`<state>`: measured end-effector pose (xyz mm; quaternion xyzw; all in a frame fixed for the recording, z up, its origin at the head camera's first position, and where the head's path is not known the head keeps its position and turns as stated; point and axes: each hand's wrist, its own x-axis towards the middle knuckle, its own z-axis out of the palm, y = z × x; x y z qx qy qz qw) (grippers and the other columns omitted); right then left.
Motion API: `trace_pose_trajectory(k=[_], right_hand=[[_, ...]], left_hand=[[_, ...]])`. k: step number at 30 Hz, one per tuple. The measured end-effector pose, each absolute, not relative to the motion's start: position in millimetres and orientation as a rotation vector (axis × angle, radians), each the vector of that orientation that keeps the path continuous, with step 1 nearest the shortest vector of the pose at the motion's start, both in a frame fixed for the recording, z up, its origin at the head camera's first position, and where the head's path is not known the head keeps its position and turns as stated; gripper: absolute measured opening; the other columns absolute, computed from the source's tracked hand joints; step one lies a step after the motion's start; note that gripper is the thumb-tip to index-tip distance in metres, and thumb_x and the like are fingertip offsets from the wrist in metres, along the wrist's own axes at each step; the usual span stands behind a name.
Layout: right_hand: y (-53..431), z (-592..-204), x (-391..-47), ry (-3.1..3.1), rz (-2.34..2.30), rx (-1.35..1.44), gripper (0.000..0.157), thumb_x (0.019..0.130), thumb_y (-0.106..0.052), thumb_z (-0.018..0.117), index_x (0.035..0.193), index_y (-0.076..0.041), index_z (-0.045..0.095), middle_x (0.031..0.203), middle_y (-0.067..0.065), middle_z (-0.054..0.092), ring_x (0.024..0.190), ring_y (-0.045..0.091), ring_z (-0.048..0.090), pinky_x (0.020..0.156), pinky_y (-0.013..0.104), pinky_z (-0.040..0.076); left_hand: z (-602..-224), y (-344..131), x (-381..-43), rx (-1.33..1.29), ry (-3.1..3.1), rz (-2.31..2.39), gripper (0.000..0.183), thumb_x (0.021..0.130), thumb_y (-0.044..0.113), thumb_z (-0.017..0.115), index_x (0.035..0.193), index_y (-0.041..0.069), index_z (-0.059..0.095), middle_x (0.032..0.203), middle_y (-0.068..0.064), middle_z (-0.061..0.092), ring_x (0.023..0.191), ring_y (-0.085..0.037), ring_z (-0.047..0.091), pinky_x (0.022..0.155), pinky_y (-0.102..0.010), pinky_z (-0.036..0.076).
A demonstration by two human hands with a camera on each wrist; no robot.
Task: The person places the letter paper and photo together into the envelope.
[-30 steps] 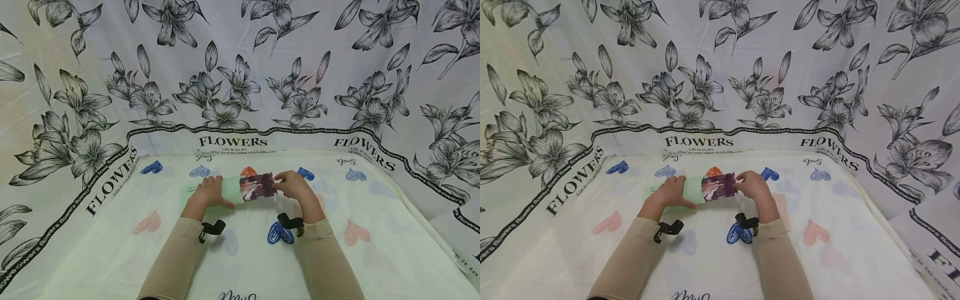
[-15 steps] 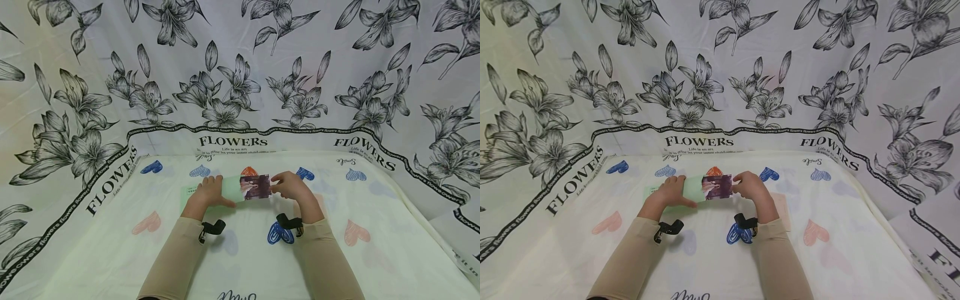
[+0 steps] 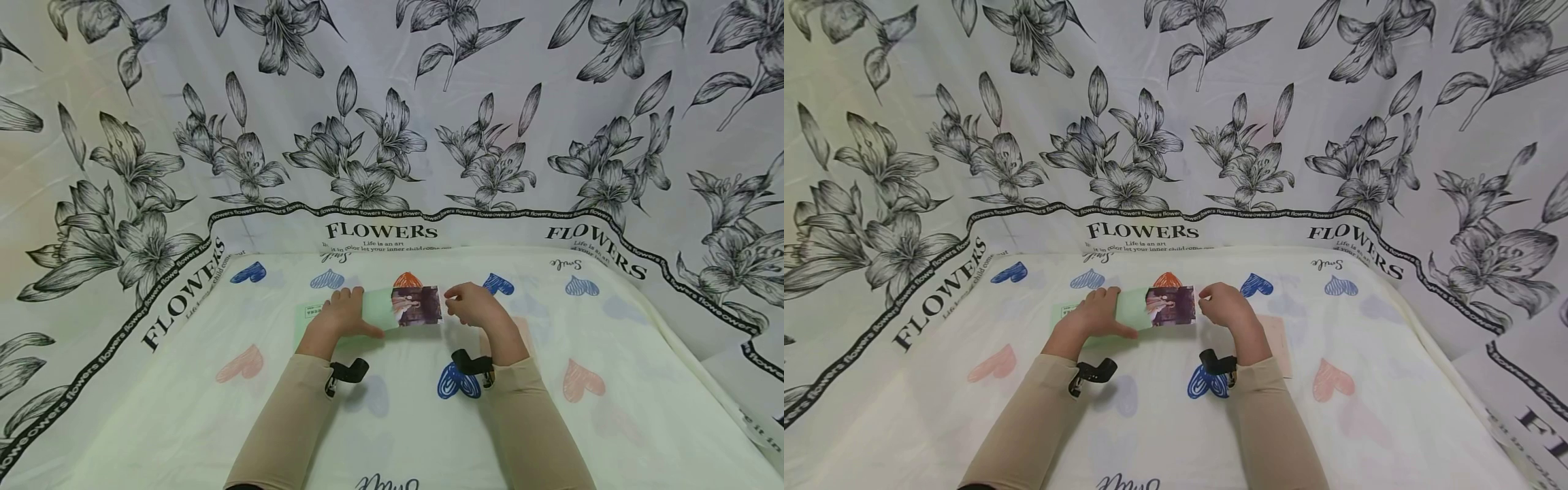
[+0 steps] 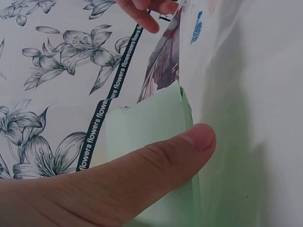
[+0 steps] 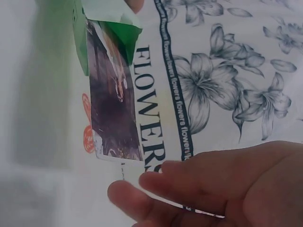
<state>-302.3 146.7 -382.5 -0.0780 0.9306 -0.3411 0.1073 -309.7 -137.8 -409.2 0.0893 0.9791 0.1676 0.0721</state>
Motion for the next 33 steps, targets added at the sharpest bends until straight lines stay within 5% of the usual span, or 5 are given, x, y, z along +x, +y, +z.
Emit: trace_pose_trajectory(k=[14, 33], right_hand=[[146.4, -385.6, -303.6, 2.690, -0.963, -0.256, 0.042, 0.096, -0.007, 0.053, 0.135, 0.001, 0.064, 0.113, 0.014, 0.067, 0.072, 0.022, 0.058, 0.067, 0.035, 0.047], [143.5, -383.4, -301.6, 2.661, -0.970, -0.296, 0.040, 0.100, -0.014, 0.055, 0.138, -0.003, 0.063, 0.114, 0.013, 0.069, 0.083, 0.024, 0.063, 0.070, 0.036, 0.049]], left_hand=[[-411.1, -137.5, -311.6, 0.279, 2.936, 0.477, 0.114, 0.071, 0.057, 0.089, 0.153, 0.000, 0.035, 0.144, -0.028, 0.042, 0.135, -0.046, 0.038, 0.114, -0.061, 0.030], [-404.8, -134.9, -307.0, 0.325, 2.933, 0.447, 0.112, 0.072, 0.055, 0.090, 0.152, -0.002, 0.038, 0.145, -0.029, 0.043, 0.137, -0.049, 0.037, 0.113, -0.064, 0.030]])
